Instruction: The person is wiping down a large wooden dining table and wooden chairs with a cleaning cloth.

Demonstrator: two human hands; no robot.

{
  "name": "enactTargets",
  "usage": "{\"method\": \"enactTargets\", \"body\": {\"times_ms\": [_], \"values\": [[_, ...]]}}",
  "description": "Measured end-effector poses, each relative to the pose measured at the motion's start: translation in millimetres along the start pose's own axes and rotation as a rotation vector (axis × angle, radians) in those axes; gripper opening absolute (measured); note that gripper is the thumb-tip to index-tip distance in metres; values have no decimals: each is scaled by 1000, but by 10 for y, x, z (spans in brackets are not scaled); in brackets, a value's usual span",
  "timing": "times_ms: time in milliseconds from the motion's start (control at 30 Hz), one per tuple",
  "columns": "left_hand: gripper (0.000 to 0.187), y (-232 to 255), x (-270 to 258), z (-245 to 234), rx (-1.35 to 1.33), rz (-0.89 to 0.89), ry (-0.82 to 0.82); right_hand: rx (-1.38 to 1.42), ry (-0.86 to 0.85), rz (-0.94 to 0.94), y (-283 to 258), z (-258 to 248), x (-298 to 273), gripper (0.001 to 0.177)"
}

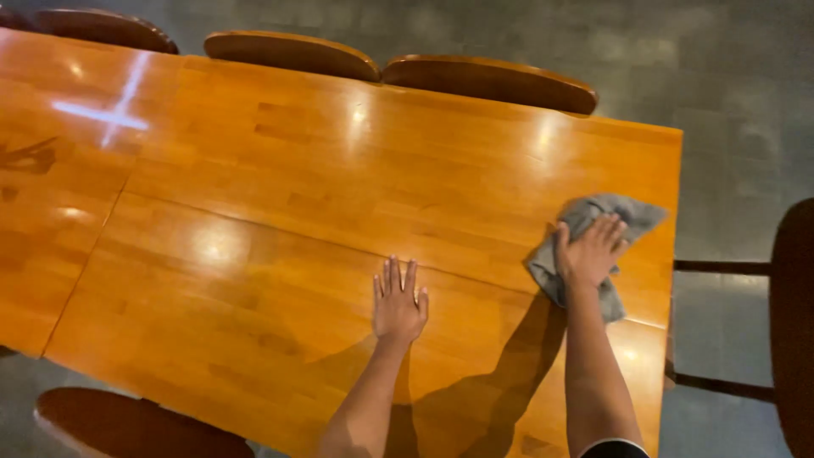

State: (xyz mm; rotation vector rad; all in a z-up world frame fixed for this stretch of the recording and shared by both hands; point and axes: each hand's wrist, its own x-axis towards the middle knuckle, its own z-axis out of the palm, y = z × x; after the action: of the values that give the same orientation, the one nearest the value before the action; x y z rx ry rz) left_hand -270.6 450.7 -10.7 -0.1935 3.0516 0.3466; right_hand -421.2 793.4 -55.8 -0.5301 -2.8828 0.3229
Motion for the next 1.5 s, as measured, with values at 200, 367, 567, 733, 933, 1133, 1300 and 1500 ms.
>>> {"method": "enactTargets", "body": {"times_ms": [200, 367, 567, 733, 933, 1133, 1300, 1500], "values": [[68, -6, -36, 27, -91, 26, 55, 72, -163, -743, -1008, -78, -1156, 76], [70, -26, -16, 89, -107, 39, 28, 345, -242, -702, -101, -517, -1223, 89], [71, -31, -40, 29, -122, 49, 30, 90, -66, -96, 553, -253, 472, 73], [69, -28, -38, 21, -163, 31, 40, 97, -77, -237, -914, 465, 729, 68], [69, 3, -34, -53, -125, 17, -30, 139, -171, -843, -1781, 97, -681, 59], [70, -18, -16, 48, -121, 27, -28, 277, -219, -886, -258, -402, -605, 60], [70, -44, -17, 16, -92, 43, -2, 199, -24, -437, 917, 48, 736, 59], [72, -34, -14, 12, -88, 55, 23, 74, -28, -58, -287, 627, 1472, 75]]}}
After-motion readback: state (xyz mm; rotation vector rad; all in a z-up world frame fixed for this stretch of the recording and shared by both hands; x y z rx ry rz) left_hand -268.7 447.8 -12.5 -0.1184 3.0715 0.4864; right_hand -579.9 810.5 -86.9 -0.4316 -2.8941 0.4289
